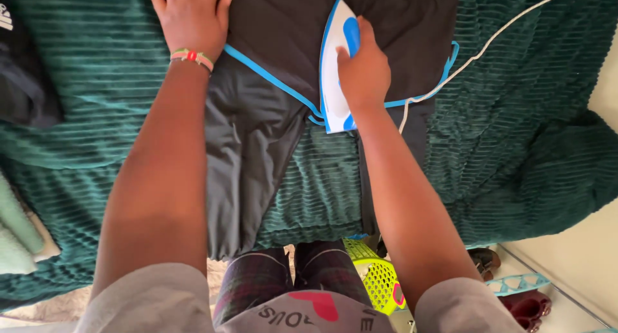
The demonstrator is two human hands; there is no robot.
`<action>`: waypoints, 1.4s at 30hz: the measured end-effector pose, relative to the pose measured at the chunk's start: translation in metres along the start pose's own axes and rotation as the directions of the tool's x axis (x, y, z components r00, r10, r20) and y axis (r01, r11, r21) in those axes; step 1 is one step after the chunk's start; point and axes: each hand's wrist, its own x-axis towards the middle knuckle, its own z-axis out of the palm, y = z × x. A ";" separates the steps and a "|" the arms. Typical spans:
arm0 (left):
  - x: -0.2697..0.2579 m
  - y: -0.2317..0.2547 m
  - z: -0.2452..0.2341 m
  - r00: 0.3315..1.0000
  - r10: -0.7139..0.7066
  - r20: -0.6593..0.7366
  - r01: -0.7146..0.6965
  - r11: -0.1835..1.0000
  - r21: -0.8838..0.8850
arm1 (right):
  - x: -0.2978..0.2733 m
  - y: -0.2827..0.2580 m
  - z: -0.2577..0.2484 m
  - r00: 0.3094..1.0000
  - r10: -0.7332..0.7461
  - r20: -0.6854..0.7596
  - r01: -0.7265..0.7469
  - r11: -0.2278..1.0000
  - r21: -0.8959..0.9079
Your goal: Ironing a pair of black athletic shorts on a bed.
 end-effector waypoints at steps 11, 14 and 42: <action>-0.012 -0.016 0.023 0.996 0.048 -0.073 -0.037 0.989 0.146 | 0.036 -0.006 0.017 0.993 -0.072 -0.095 0.054 0.982 -0.180; -0.014 -0.012 0.020 0.987 0.095 -0.128 -0.076 0.987 0.143 | 0.004 -0.015 0.000 1.000 0.026 0.002 -0.026 0.998 -0.049; -0.003 -0.009 0.018 0.999 -0.037 -0.031 0.042 0.980 0.197 | -0.008 -0.043 0.004 0.971 0.238 -0.005 -0.238 0.970 -0.046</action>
